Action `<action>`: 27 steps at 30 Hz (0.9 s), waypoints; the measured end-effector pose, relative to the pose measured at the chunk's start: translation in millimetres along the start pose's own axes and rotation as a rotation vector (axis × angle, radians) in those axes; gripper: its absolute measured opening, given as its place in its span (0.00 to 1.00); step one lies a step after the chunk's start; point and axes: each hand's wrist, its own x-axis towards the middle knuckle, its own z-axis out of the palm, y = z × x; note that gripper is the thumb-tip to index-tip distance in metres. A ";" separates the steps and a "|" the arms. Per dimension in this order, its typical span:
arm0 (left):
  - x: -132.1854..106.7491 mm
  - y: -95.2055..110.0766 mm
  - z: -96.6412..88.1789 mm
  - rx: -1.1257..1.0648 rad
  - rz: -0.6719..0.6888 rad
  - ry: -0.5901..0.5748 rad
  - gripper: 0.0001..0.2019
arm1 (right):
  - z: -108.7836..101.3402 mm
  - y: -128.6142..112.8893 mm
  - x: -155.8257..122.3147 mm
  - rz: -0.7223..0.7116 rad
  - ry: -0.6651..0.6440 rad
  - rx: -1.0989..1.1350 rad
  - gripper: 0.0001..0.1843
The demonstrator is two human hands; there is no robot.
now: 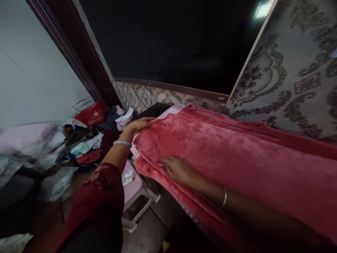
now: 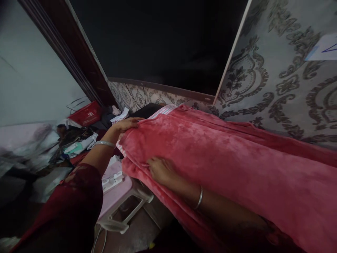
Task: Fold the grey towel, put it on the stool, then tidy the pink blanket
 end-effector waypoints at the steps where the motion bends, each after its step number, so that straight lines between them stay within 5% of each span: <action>1: 0.0 0.2 0.4 -0.010 -0.009 -0.012 0.37 | -0.9 -1.0 -0.3 -0.012 -0.022 0.018 0.13; 3: -0.1 0.8 1.4 -0.029 -0.024 -0.023 0.38 | -3.7 -1.5 0.3 -0.035 -0.019 0.061 0.13; 7: -3.2 5.9 3.7 -0.039 -0.013 -0.029 0.37 | -3.9 2.5 2.6 -0.027 0.196 0.022 0.19; 11: -10.4 19.1 9.5 -0.007 0.037 -0.032 0.35 | 11.1 7.3 1.7 -0.175 0.086 -0.040 0.35; 15: -15.6 41.1 18.9 0.028 0.089 -0.012 0.34 | 13.9 14.6 6.2 -0.146 0.140 0.151 0.22; 19: -14.2 82.8 41.4 0.149 0.154 -0.039 0.35 | -20.2 45.7 7.2 0.089 0.361 0.642 0.17; 23: -18.8 139.2 106.9 0.414 0.429 -0.173 0.35 | -71.8 97.6 -25.1 0.343 0.518 1.285 0.17; 27: -39.9 168.5 222.4 0.632 0.682 -0.455 0.33 | -97.3 132.0 -82.5 0.403 0.633 1.613 0.20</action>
